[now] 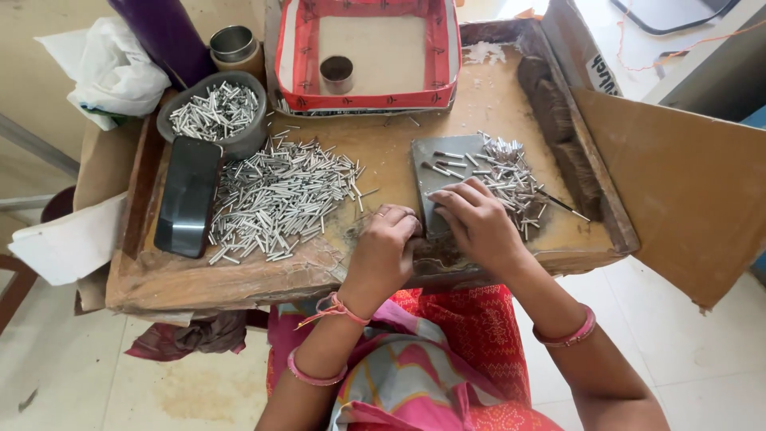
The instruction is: The person is manually assembling small metal tubes and pins on a workbench.
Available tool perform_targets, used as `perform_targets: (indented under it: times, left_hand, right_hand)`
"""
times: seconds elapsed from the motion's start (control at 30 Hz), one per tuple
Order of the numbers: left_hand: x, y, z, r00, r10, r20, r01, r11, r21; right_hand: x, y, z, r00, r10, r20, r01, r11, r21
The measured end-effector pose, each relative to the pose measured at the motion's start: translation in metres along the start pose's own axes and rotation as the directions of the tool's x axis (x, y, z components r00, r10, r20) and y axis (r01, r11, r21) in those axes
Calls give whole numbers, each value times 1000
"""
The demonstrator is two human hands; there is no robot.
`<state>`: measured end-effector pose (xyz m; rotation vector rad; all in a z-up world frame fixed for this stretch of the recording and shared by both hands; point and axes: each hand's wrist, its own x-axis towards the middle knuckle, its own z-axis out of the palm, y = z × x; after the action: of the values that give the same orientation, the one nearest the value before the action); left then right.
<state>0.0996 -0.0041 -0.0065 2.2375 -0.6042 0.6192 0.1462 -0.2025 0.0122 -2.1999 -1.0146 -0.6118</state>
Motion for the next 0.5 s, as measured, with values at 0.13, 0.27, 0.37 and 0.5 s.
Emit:
perform_targets:
  times: [0.13,0.27,0.37,0.5]
  left_hand:
    - [3,-6,13,872,-483,71,416,658,-628]
    - [8,-6,33,913,-397,97,272,411,-870]
    - [6,-4,46,905,-419,-76,180,537,-824]
    - [9,-11,52,869,-491,-65,64,242,-968]
  right_hand:
    - [6,1,1,1000,-6,-18,4,997,-73]
    - [7,-21,-13,987,-125,-106,97,967,-236]
    - [-6,-24,-9,993,-53,-107,38,990,-136]
    - [-3,-26,4,999,-34,32,35,999,-13]
